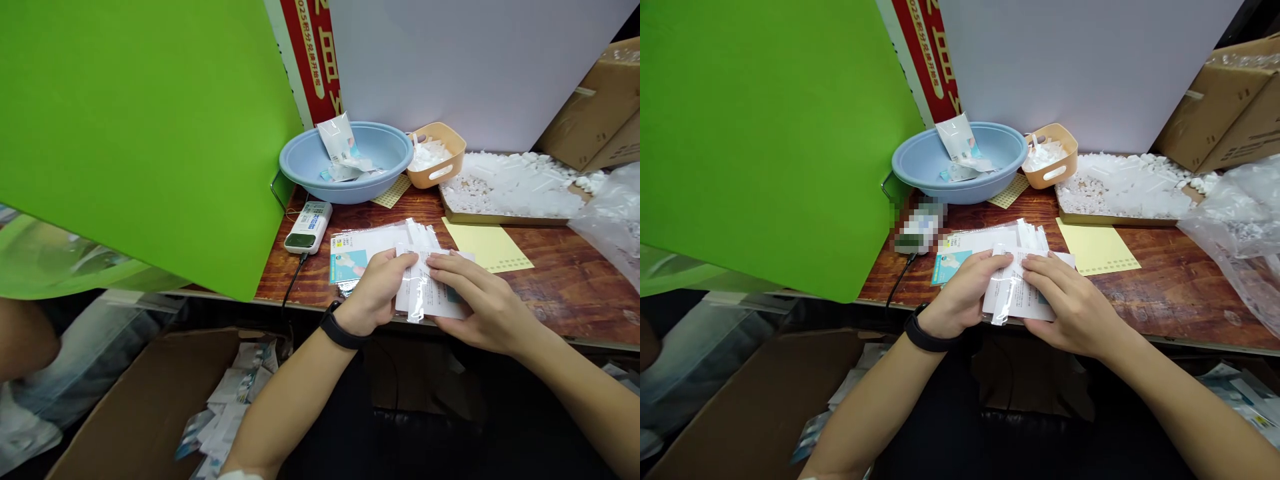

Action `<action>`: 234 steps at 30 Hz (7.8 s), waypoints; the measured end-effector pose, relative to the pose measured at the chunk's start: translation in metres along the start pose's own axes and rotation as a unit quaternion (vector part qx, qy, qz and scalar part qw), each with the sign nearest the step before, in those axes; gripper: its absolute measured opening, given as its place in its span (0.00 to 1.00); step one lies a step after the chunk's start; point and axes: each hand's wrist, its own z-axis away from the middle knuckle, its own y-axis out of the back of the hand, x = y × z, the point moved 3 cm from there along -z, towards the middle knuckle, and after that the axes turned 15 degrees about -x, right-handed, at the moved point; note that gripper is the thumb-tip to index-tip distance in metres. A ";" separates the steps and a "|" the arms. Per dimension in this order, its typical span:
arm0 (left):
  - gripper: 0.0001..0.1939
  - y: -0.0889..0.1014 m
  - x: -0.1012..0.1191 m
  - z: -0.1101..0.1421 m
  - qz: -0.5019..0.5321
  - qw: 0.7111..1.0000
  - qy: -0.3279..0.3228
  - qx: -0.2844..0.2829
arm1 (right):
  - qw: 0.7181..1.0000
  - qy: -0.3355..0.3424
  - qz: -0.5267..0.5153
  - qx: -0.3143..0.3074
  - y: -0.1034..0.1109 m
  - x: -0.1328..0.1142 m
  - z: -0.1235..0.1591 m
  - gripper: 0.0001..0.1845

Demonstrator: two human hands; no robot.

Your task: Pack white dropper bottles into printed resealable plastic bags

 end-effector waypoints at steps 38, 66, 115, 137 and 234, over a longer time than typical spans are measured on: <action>0.09 0.017 0.009 0.016 0.033 0.997 -0.047 -0.053 | 0.998 0.054 -0.028 0.030 0.000 -0.014 -0.015 0.23; 0.05 0.032 0.026 0.017 0.062 0.995 -0.068 0.025 | 0.988 0.065 -0.004 0.137 0.004 -0.022 -0.001 0.17; 0.21 0.032 0.014 0.030 -0.024 0.972 -0.227 0.056 | 0.976 0.149 0.143 -0.065 -0.020 -0.059 -0.025 0.12; 0.24 0.074 0.032 0.070 0.015 0.968 -0.244 0.062 | 0.975 0.151 0.135 -0.098 -0.054 -0.087 -0.064 0.10; 0.20 0.010 0.033 0.047 -0.621 0.567 -0.542 0.016 | 0.681 -0.245 -0.686 0.073 0.013 0.008 -0.048 0.23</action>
